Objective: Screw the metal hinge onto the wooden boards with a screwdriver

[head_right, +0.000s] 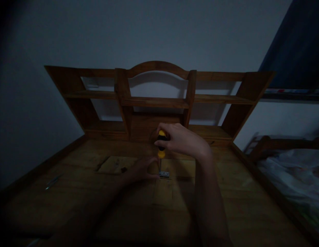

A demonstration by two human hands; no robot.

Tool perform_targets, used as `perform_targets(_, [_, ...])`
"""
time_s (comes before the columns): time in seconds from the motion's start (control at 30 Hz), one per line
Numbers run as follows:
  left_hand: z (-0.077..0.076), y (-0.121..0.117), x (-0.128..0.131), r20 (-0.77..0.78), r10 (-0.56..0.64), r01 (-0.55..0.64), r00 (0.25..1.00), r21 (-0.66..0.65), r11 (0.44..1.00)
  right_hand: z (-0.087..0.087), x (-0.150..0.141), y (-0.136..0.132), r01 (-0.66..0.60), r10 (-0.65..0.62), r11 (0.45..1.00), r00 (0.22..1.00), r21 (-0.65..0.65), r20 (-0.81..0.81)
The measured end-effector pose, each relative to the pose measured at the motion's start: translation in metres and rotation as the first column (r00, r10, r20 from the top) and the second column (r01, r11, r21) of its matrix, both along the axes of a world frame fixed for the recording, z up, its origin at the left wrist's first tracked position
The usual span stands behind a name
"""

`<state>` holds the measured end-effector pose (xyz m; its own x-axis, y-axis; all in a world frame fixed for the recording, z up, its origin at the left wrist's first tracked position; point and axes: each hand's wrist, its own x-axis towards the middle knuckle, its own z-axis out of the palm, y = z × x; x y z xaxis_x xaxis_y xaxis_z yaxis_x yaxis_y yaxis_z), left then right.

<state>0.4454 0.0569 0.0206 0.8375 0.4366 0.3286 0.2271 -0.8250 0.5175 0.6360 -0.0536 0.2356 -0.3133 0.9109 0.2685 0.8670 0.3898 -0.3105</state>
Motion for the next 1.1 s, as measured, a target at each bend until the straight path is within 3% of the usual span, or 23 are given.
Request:
perform_targets(0.1, [0.0,0.0,0.0,-0.012,0.002,-0.002,1.0,0.014,1.0,-0.001,-0.003,0.0,0.056,-0.057,0.998,0.998,0.036,0.028])
perform_targets(0.23, [0.0,0.0,0.0,-0.027,0.022,-0.022,0.999,0.026,0.999,0.002,-0.004,-0.006,-0.07,0.07,0.998,0.997,-0.001,0.009])
perform_targets(0.3, [0.0,0.0,0.001,-0.027,0.019,-0.019,0.999,0.022,1.0,0.003,-0.006,-0.01,-0.074,0.074,0.997,0.997,-0.009,0.009])
perform_targets(0.53, [0.0,-0.001,0.0,-0.018,0.012,-0.011,1.0,0.037,0.999,-0.007,-0.007,-0.003,0.095,-0.104,0.991,0.99,0.099,0.094])
perform_targets(0.7, [0.0,0.001,0.0,-0.033,0.011,-0.01,0.999,0.032,0.999,-0.005,-0.003,-0.002,-0.029,0.03,0.999,0.999,-0.021,0.044])
perform_targets(0.87, [0.0,0.0,0.001,-0.03,0.009,-0.008,1.0,0.013,1.0,-0.008,-0.006,-0.001,0.13,-0.131,0.991,0.989,0.027,0.061])
perform_targets(1.1, [-0.001,0.002,0.0,-0.034,-0.005,0.004,0.999,-0.004,1.0,-0.006,-0.002,-0.003,-0.016,0.016,1.0,0.999,0.012,0.035])
